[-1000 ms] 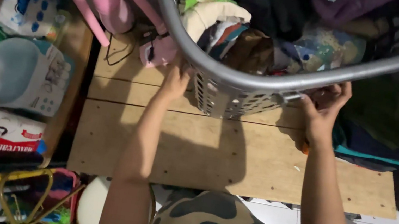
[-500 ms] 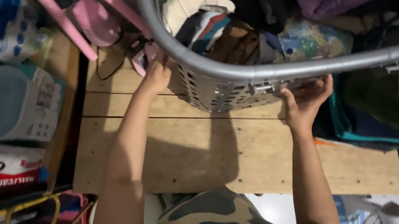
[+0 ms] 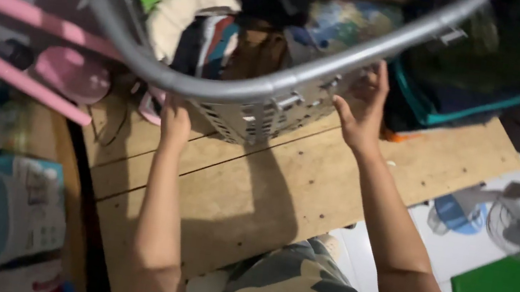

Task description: The person is seen putting clothes and items into a bin or storage area.

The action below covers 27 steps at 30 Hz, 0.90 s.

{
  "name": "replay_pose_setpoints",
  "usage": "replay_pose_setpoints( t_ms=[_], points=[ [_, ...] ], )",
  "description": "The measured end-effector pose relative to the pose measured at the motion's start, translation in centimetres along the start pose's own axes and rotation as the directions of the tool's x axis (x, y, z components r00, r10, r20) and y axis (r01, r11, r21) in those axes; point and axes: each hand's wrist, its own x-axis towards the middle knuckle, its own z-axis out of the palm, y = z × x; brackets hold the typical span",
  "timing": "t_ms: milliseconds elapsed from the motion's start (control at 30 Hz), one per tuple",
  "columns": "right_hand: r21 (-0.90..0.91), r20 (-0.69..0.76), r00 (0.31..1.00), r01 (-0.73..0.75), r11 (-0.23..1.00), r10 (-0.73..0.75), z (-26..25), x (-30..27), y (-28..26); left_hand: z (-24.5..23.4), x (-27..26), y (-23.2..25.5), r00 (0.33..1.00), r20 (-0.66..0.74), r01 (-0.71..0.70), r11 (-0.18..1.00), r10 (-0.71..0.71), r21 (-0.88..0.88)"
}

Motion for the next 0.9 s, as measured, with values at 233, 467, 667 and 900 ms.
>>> replay_pose_setpoints(
  t_ms=[233, 467, 667, 900],
  points=[
    [-0.470, 0.024, 0.994, 0.107, 0.876, -0.108, -2.3, -5.4, -6.1, 4.4, -11.8, -0.6, 0.995, 0.097, 0.057, 0.931, -0.023, -0.360],
    [-0.384, -0.049, 0.979, -0.199, 0.902, 0.196, -10.1, -15.4, -8.4, 8.6, -24.5, 3.3, 0.969, 0.240, 0.108, 0.976, -0.061, -0.189],
    [-0.402, -0.166, 0.953, -0.298, 0.866, 0.251, -19.5, -25.2, -11.0, 13.7, -31.9, 10.9, 0.937, 0.347, 0.023, 0.986, 0.036, -0.163],
    [-0.382, -0.387, 0.870, -0.454, 0.805, 0.306, -30.7, -36.6, -14.7, 22.5, -39.1, 15.5, 0.840, 0.510, -0.073, 0.971, 0.183, -0.229]
  ],
)
